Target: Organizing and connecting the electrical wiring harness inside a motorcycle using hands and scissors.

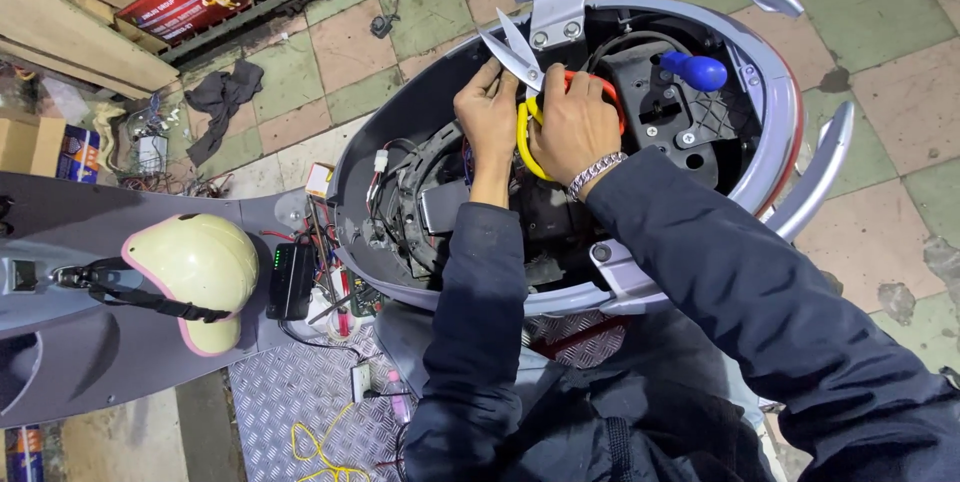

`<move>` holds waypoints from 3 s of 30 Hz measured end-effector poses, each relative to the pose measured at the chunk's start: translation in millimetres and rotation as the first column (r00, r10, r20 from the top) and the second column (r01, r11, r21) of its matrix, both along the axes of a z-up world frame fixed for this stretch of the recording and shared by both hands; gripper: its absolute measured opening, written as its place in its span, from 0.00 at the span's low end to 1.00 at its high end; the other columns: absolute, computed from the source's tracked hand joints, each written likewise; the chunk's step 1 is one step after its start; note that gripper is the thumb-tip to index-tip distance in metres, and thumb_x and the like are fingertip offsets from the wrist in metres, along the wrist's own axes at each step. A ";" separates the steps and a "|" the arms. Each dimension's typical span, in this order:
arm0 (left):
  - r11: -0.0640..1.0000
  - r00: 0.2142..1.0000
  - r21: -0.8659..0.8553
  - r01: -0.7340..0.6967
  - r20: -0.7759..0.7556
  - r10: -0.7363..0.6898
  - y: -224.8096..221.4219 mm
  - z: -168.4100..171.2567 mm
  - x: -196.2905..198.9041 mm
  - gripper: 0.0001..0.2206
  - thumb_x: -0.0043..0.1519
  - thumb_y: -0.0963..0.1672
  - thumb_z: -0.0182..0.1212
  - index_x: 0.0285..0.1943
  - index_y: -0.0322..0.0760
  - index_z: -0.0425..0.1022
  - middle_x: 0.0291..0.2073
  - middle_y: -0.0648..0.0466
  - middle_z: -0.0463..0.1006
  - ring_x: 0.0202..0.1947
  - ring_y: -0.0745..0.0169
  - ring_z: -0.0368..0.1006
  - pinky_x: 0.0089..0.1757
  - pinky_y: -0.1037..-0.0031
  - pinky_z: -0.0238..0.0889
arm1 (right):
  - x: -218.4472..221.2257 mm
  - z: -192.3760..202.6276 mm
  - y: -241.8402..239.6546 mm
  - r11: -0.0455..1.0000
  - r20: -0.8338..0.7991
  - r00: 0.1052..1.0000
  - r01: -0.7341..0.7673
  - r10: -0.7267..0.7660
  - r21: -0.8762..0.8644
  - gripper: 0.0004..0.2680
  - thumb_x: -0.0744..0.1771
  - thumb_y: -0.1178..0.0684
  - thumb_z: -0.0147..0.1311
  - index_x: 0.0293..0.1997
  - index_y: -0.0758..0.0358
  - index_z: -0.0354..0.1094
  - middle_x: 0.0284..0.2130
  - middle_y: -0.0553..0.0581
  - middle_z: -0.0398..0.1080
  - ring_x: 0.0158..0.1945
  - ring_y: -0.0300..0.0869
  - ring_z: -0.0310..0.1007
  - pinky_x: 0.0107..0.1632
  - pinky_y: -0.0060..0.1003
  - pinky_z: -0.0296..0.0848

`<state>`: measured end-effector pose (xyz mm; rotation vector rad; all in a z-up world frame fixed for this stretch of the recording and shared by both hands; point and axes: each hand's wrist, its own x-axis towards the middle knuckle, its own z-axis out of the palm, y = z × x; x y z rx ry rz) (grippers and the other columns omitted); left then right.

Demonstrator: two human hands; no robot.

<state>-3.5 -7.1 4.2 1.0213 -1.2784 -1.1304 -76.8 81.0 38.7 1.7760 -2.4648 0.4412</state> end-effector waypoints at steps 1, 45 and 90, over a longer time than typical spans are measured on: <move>1.000 1.000 0.003 -0.007 0.003 0.007 -2.9 -4.2 -0.7 0.16 0.59 0.39 0.66 0.55 0.23 0.78 0.50 0.29 0.78 0.53 0.40 0.74 0.49 0.60 0.75 | -0.6 0.8 -0.2 1.000 0.017 1.000 -0.006 0.007 -0.015 0.26 0.64 0.45 0.61 0.63 0.71 0.57 0.41 0.68 0.68 0.51 0.62 0.72 0.40 0.51 0.78; 0.993 0.978 0.019 0.119 -0.175 -0.114 -14.1 -24.7 4.6 0.18 0.61 0.40 0.67 0.60 0.28 0.75 0.49 0.39 0.81 0.48 0.59 0.78 0.46 0.69 0.77 | -26.1 7.9 -12.1 0.962 0.501 0.854 0.007 0.137 -0.275 0.13 0.63 0.57 0.58 0.52 0.64 0.66 0.32 0.66 0.75 0.35 0.61 0.76 0.39 0.53 0.72; 0.997 0.505 0.005 0.078 0.862 -0.044 1.7 23.9 33.5 0.12 0.63 0.51 0.59 0.45 0.46 0.85 0.35 0.38 0.82 0.41 0.27 0.74 0.43 0.48 0.65 | -43.0 66.3 -0.6 0.907 0.893 0.259 0.115 0.368 -0.406 0.11 0.66 0.66 0.61 0.48 0.66 0.61 0.25 0.58 0.72 0.21 0.44 0.76 0.28 0.34 0.82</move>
